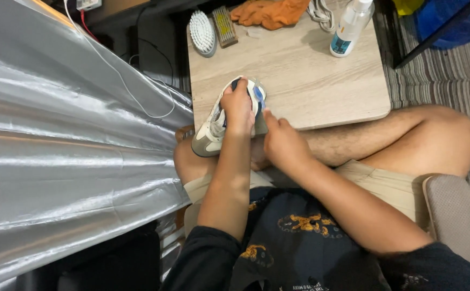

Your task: The person scrubs a white and blue sneaker with a toothbrush, focusing on the upper and side panels. They apply a cleaning solution from a spray bottle and continue scrubbing the shoe while seated.

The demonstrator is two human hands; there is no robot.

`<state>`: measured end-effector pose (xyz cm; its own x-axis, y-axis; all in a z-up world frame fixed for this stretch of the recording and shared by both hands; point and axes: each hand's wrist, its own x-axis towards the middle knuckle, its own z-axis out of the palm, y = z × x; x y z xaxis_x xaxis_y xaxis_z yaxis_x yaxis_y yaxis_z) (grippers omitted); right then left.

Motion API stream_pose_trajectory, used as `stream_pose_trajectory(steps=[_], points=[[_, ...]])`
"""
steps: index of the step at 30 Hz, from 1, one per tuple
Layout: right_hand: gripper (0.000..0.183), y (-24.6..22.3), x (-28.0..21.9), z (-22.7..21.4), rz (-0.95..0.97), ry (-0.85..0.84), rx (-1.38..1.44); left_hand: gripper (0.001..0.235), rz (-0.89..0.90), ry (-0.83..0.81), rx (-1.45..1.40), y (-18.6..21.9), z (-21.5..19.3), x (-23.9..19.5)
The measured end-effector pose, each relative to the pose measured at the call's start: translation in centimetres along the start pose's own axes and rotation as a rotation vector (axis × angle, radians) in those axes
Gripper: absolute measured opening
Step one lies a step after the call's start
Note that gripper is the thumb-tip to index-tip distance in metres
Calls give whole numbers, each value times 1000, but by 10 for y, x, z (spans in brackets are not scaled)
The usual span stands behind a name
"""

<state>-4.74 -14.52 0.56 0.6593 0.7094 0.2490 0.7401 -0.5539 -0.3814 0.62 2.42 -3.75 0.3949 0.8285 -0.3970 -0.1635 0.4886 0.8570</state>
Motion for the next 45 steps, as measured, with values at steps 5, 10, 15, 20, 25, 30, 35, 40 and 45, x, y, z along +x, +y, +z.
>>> stream_pose_trajectory(steps=[5,10,15,20,25,30,35,40,45], points=[[49,43,52,53,35,17,105,5,18,-11,-2,10,4,-9],[39,37,38,40,121,-77,274,3,8,-19,-36,6,6,-2],[54,11,8,20,-47,-5,-27,6,13,17,11,10,5,-11],[55,25,25,37,-112,28,-94,7,9,13,-4,17,7,-19],[54,51,49,66,39,35,66,9,30,12,4,24,10,-26],[34,102,62,58,313,-91,199,8,44,7,71,20,11,-18],[21,144,72,25,423,-63,165,18,127,34,289,2,4,-1],[23,135,71,-13,528,-62,128,28,196,66,670,-3,-4,11],[32,140,73,-12,498,-18,-11,39,288,-78,1144,34,-3,-15]])
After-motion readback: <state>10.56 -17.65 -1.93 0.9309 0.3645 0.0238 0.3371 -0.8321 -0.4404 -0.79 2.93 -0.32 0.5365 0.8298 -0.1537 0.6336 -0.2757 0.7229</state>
